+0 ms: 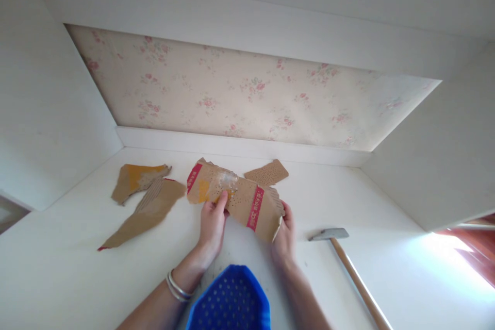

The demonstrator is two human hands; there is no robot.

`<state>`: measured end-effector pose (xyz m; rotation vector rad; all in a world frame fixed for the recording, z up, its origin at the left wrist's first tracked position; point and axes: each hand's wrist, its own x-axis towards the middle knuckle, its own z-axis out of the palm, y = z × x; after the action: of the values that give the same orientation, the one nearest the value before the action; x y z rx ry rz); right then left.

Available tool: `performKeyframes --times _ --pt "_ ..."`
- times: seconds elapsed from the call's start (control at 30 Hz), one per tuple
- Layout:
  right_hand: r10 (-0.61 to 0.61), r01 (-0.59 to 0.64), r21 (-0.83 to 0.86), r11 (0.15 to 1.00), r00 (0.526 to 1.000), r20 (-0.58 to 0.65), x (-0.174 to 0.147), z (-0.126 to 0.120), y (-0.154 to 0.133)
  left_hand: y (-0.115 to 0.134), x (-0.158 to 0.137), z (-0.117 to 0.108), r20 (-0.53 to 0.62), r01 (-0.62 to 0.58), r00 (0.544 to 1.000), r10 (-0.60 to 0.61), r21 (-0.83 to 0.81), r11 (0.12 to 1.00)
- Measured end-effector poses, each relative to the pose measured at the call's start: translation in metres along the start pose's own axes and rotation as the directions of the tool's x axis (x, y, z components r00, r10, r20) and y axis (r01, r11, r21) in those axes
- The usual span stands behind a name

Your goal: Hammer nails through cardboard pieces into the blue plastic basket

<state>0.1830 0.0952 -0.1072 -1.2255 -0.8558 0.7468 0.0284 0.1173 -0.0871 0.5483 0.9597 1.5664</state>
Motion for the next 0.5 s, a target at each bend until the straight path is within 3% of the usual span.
performKeyframes --times 0.1,0.17,0.23,0.3,0.43,0.5 --pt "-0.071 0.065 -0.049 0.997 0.988 -0.135 0.002 0.000 -0.002 0.001 0.002 -0.005 -0.007 -0.065 0.998 0.068 0.176 0.982" --pt "-0.131 0.116 -0.104 0.988 0.979 -0.154 -0.002 0.000 -0.005 0.003 -0.001 -0.005 0.027 -0.088 0.996 0.084 0.284 0.955" --pt "-0.169 0.156 -0.157 0.975 0.983 -0.072 -0.008 0.002 -0.007 0.004 -0.007 -0.002 0.082 -0.104 0.993 0.079 0.371 0.923" --pt "-0.251 0.266 -0.257 0.929 0.964 0.090 -0.013 0.006 -0.009 0.004 -0.013 0.002 0.149 -0.123 0.987 0.066 0.415 0.902" --pt "-0.447 0.574 -0.384 0.724 0.813 0.373 -0.014 0.010 -0.010 0.003 -0.020 0.006 0.237 -0.177 0.969 0.073 0.455 0.873" --pt "-0.463 0.599 -0.373 0.708 0.793 0.396 -0.012 0.009 -0.010 0.002 -0.020 0.005 0.245 -0.202 0.966 0.087 0.500 0.842"
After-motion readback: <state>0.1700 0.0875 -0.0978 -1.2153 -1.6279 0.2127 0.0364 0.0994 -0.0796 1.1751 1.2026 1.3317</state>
